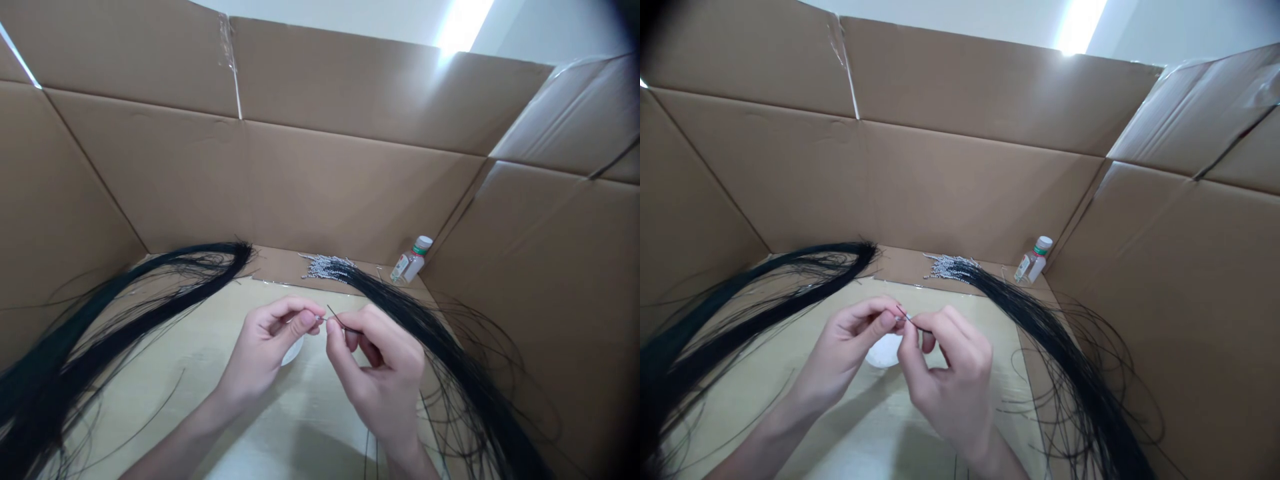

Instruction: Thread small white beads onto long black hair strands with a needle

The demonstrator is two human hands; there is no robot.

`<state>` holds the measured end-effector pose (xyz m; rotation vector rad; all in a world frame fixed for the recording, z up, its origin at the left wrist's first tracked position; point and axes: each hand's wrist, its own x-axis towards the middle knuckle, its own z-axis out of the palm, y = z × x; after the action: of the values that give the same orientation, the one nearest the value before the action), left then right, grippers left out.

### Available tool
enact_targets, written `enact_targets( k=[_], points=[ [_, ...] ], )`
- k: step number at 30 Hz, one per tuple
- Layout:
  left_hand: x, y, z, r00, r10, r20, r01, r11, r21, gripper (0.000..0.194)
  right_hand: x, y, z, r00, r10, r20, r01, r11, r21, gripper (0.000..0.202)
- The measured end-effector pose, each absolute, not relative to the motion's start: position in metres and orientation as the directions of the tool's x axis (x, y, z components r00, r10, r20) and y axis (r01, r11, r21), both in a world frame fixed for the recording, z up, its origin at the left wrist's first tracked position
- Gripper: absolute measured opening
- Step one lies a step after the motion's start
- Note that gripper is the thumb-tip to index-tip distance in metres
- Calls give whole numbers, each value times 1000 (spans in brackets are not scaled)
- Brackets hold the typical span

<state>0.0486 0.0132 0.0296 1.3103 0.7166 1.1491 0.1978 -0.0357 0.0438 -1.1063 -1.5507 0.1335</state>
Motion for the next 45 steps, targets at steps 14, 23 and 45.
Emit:
enact_targets(
  k=[14, 23, 45],
  points=[
    [50, 11, 30, 264, 931, 252, -186, -207, 961, 10, 198, -32, 41, 25, 655, 755, 608, 590, -532, 13],
    [49, 13, 30, 260, 931, 257, -302, -175, 937, 6, 199, -31, 41, 44, 682, 730, 555, 591, -585, 13],
    [46, 16, 26, 370, 926, 77, -520, 138, 843, 11, 210, -32, 43, 53, 757, 651, 441, 567, -696, 29]
  ],
)
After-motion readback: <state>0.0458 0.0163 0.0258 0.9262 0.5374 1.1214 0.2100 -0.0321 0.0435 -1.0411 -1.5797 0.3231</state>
